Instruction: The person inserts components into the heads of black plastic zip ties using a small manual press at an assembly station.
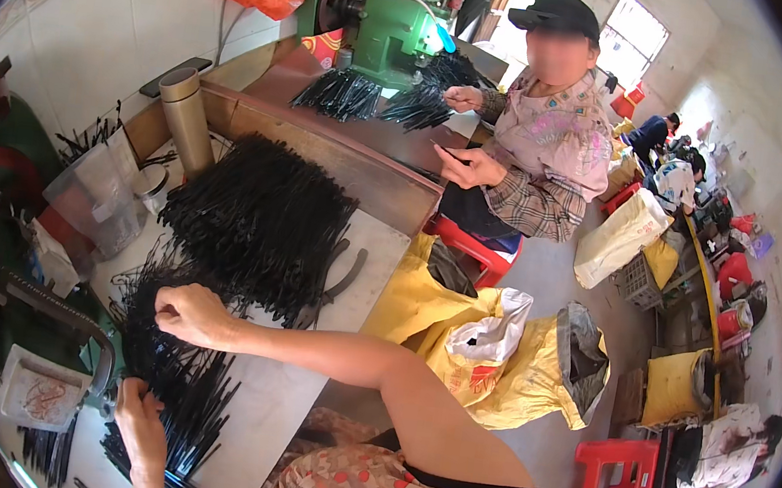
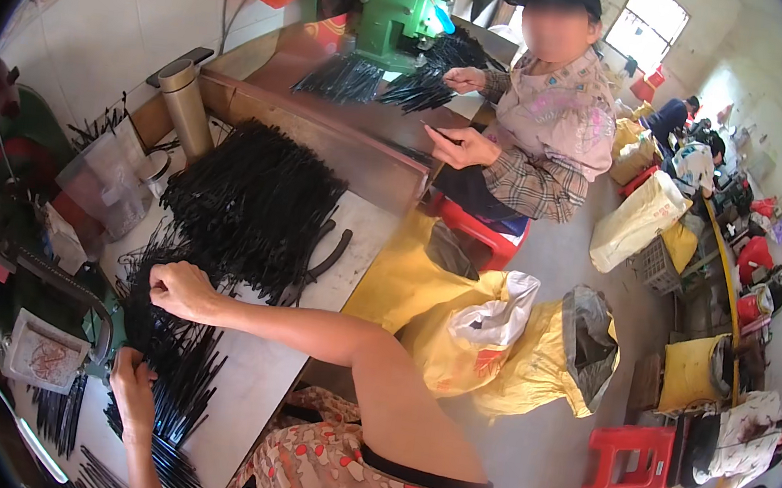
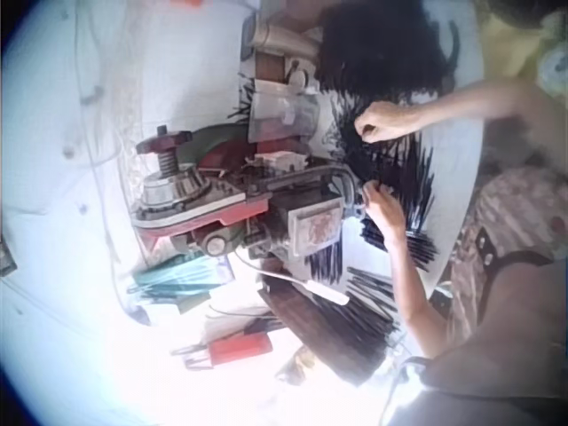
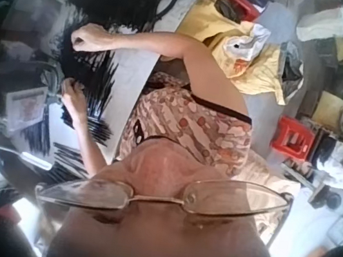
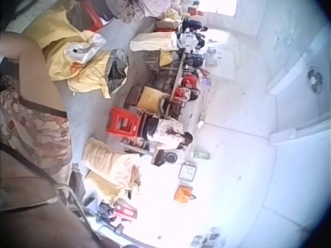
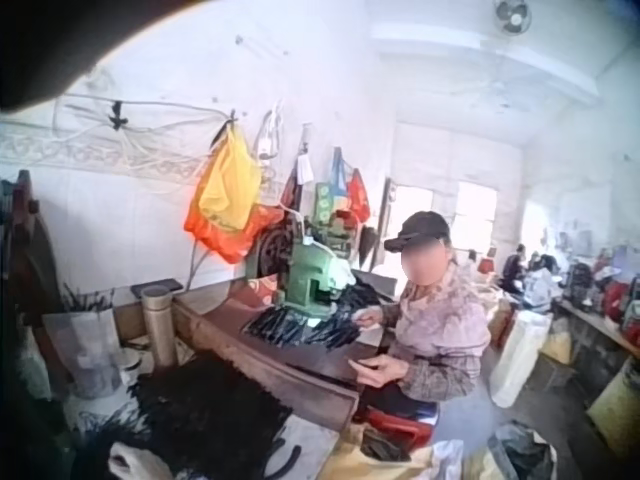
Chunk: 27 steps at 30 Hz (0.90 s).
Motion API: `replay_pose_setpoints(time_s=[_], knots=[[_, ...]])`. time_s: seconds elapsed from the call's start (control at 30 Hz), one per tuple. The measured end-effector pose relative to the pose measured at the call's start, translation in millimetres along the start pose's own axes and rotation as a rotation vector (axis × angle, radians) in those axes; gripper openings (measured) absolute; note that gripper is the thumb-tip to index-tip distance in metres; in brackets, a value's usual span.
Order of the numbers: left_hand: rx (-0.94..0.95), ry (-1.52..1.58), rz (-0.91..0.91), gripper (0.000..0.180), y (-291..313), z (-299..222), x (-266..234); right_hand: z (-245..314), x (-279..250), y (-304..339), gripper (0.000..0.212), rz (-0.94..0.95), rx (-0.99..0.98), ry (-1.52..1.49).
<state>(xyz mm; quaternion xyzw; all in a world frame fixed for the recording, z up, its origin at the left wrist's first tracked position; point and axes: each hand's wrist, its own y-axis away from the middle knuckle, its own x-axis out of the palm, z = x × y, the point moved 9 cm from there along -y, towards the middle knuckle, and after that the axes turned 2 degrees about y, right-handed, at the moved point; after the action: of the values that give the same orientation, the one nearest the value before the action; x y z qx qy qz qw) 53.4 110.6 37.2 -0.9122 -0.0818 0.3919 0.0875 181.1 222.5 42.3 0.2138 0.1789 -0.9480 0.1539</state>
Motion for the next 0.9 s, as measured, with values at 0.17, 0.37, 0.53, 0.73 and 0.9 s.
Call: replay_pose_setpoints(time_s=[0.17, 0.37, 0.53, 0.73, 0.9], knots=[[-0.039, 0.15, -0.062, 0.029, 2.1, 16.9, -13.9, 25.4, 8.6, -7.1, 0.01, -0.049, -0.24, 0.022], [-0.063, 0.028, -0.021, 0.028, 14.3, 24.4, -19.9, 44.6, 43.9, 11.8, 0.008, 0.196, -0.279, 0.049], [-0.066, 0.162, -0.093, 0.025, 23.9, 33.1, -21.8, 52.1, 58.9, 27.9, 0.009, 0.331, -0.302, 0.054], [-0.068, 0.196, -0.13, 0.024, 32.3, 34.8, -27.6, 53.0, 72.9, 33.3, 0.012, 0.452, -0.297, 0.006], [-0.131, 0.229, -0.169, 0.024, 40.6, 47.8, -32.7, 53.7, 78.1, 37.4, 0.013, 0.519, -0.292, -0.005]])
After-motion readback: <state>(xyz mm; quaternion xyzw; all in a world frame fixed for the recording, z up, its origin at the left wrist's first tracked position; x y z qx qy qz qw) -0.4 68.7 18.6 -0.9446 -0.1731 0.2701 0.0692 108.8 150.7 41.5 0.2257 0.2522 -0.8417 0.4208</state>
